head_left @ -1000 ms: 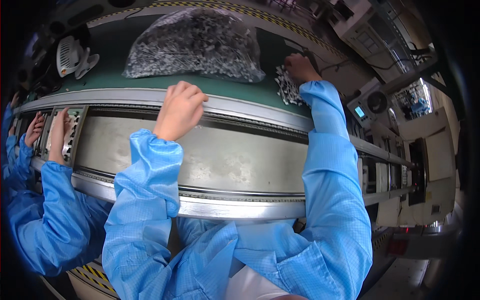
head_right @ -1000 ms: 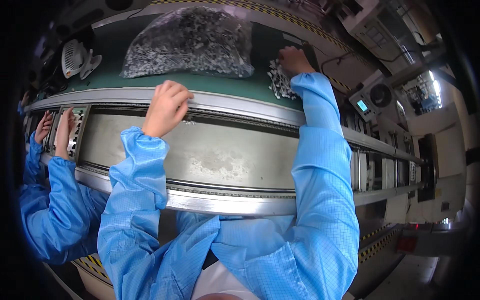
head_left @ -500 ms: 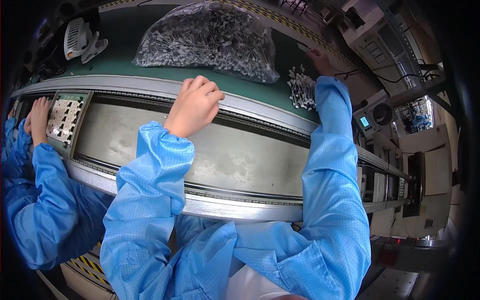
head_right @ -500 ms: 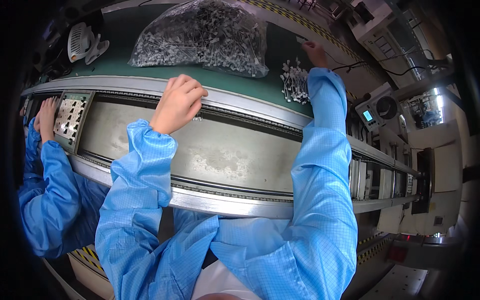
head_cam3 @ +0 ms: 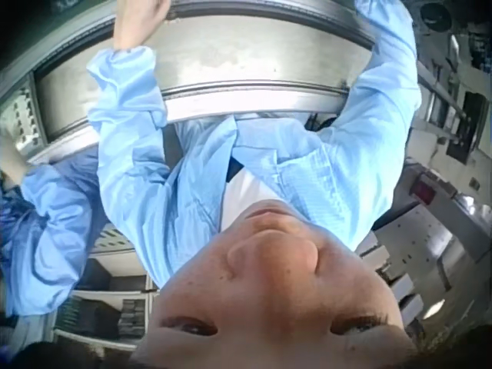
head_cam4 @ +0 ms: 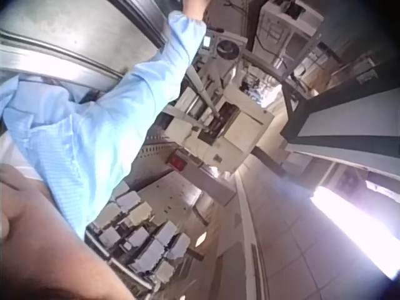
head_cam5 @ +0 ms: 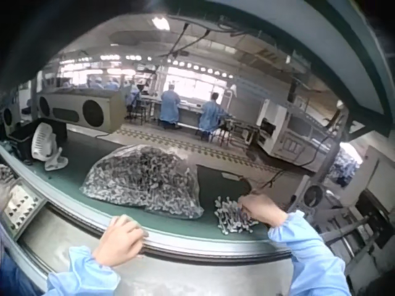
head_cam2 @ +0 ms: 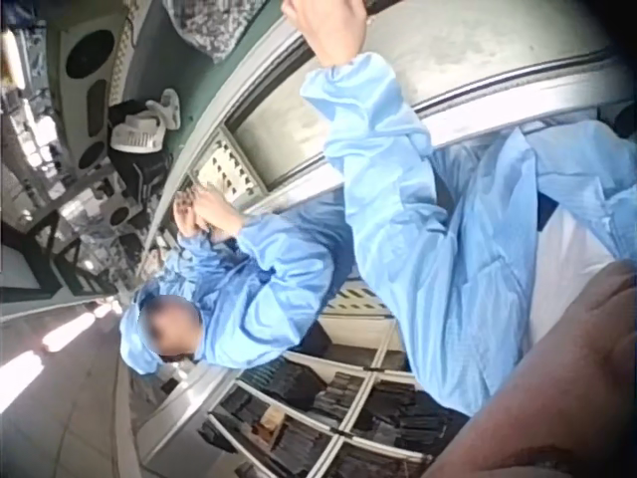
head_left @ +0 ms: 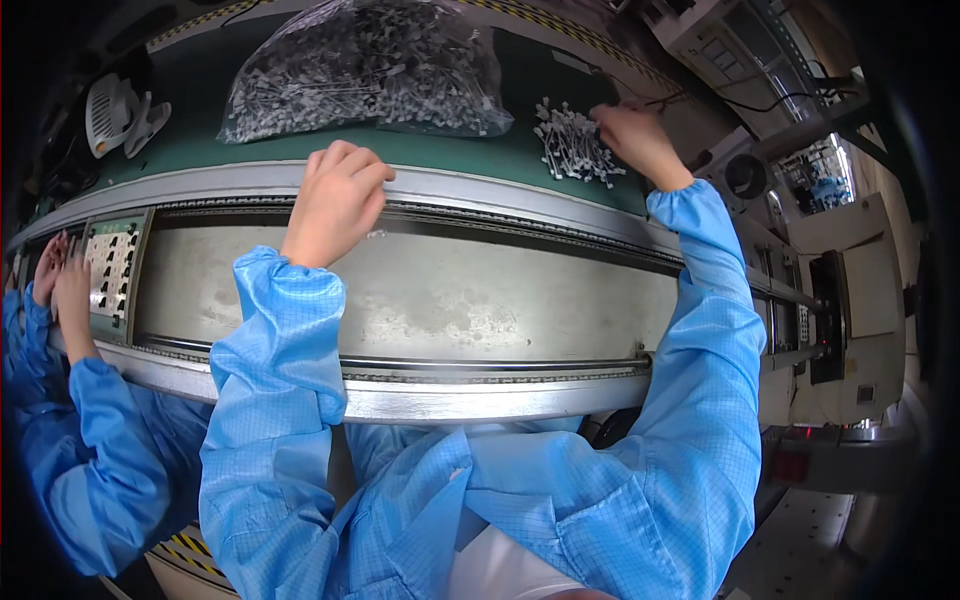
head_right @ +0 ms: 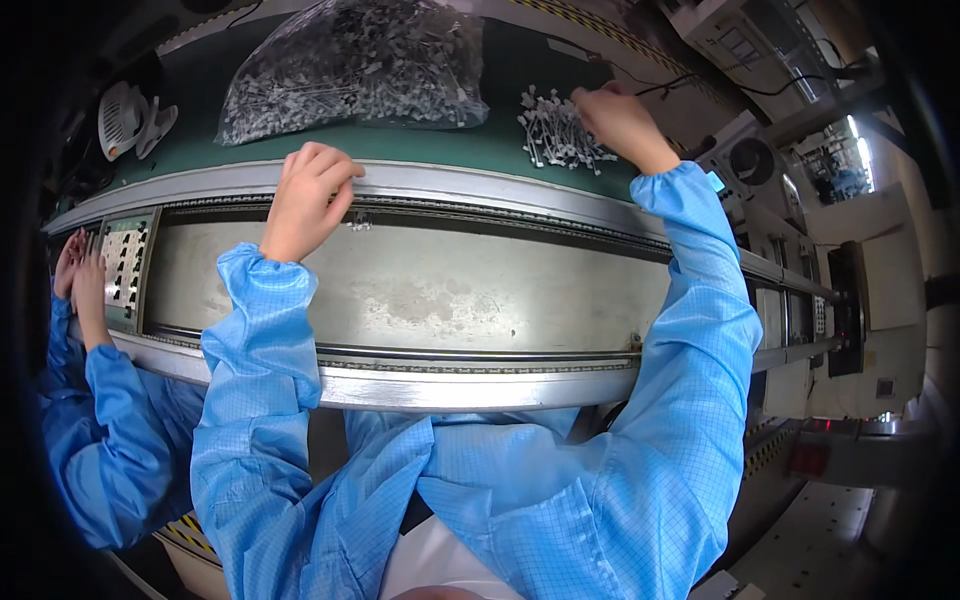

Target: Assembling components onto circuit boards on a production line.

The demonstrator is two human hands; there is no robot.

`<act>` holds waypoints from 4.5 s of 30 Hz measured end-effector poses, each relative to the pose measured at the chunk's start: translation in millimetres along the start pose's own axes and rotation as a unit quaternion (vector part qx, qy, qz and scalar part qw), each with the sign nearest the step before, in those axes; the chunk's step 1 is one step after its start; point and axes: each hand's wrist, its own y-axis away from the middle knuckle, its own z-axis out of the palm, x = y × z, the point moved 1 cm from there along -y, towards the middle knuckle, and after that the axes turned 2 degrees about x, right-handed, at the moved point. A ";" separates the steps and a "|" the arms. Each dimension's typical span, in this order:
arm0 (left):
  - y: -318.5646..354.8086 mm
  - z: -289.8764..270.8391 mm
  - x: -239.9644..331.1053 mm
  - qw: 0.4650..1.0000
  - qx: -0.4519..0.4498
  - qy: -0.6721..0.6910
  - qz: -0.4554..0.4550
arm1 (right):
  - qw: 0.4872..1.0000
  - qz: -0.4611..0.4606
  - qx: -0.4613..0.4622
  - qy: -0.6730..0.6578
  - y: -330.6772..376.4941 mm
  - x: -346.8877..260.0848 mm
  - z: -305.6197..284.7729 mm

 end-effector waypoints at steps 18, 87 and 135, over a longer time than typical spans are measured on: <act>-1.3 4.5 -2.0 1.000 -0.023 0.004 -0.006 | 0.989 0.127 -0.073 0.000 77.6 16.6 52.9; -167.6 235.1 83.0 0.967 -0.165 0.108 0.160 | 0.783 0.523 -0.013 -0.338 46.2 43.1 86.4; -164.7 274.2 116.0 0.968 -0.140 -0.057 -0.200 | 0.822 0.419 0.058 -0.381 59.3 78.2 3.6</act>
